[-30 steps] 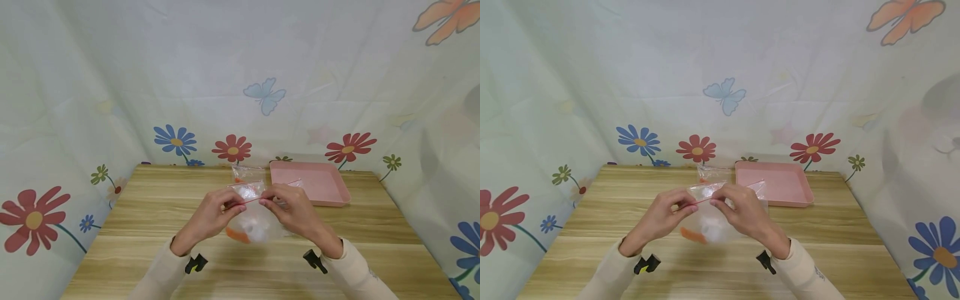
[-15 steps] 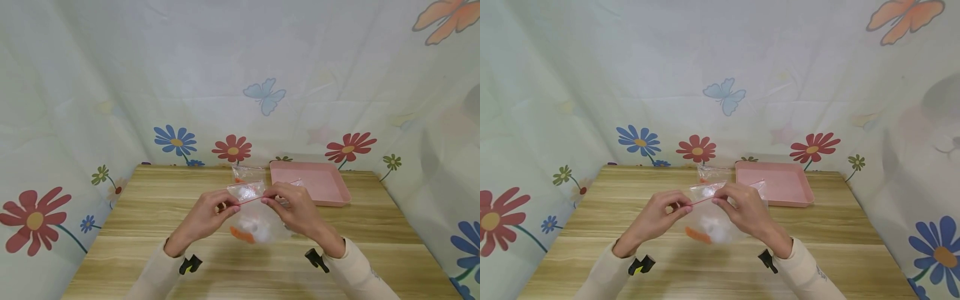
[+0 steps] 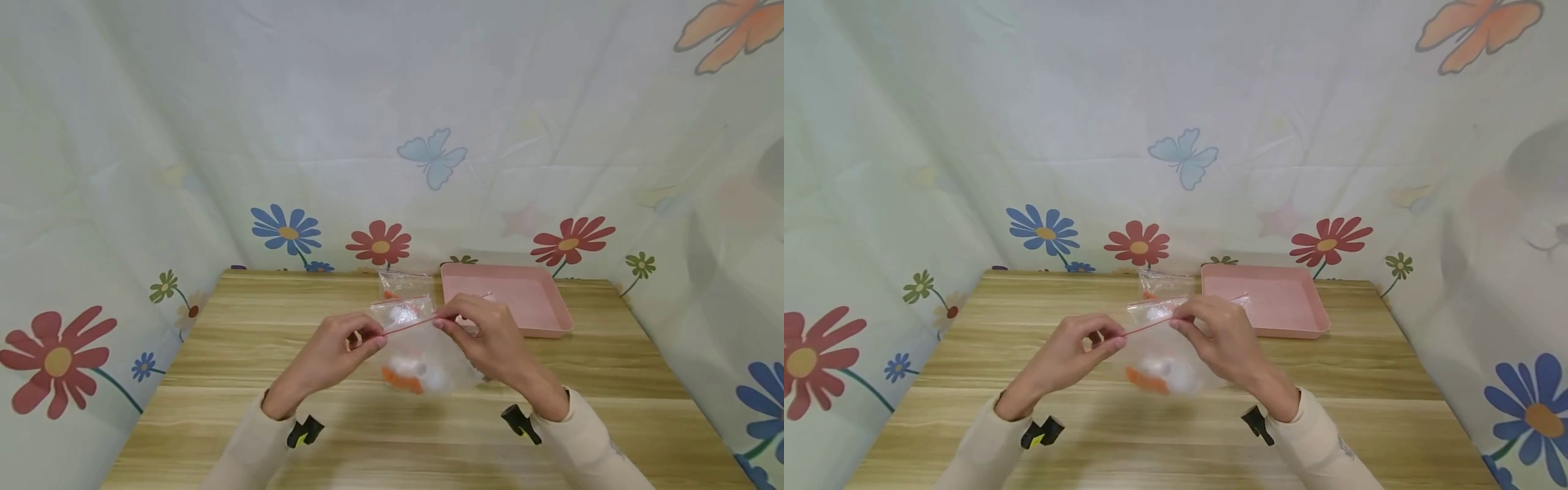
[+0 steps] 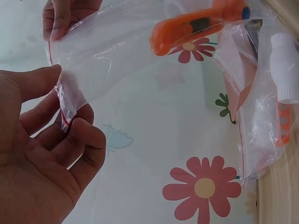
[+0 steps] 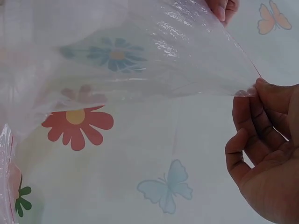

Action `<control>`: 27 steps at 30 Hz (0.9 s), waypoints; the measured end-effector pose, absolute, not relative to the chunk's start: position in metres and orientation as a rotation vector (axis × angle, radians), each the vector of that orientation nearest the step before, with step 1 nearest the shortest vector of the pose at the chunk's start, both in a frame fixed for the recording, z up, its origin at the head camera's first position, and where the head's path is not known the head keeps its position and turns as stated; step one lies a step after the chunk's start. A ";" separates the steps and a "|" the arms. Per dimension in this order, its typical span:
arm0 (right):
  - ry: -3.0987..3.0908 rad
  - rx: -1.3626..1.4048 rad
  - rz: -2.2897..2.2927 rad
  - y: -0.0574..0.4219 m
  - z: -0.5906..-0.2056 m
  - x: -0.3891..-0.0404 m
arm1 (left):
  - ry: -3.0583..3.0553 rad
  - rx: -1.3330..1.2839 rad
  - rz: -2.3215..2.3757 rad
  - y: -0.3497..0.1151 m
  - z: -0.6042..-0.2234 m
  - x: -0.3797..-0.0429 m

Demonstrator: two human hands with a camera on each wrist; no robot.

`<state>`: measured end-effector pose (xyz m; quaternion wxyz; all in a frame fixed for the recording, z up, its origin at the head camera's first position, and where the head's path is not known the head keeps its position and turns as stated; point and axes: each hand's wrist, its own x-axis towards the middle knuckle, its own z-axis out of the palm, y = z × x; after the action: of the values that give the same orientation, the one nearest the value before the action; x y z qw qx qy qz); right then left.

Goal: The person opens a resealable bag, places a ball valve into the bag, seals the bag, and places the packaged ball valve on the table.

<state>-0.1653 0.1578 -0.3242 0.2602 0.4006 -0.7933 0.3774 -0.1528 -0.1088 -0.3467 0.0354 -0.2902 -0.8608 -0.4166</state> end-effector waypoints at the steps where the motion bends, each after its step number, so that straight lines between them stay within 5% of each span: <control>1: -2.149 1.085 1.028 0.159 -0.324 -0.165 | -2.657 -0.891 -1.295 -0.110 -0.347 -0.153; 27: -2.178 1.075 1.024 0.166 -0.319 -0.165 | -2.770 -0.952 -1.370 -0.130 -0.351 -0.150</control>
<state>-0.1646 0.1656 -0.3188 0.2501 0.3950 -0.7999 0.3762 -0.1504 -0.1301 -0.3514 -0.0458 -0.2941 -0.8558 -0.4232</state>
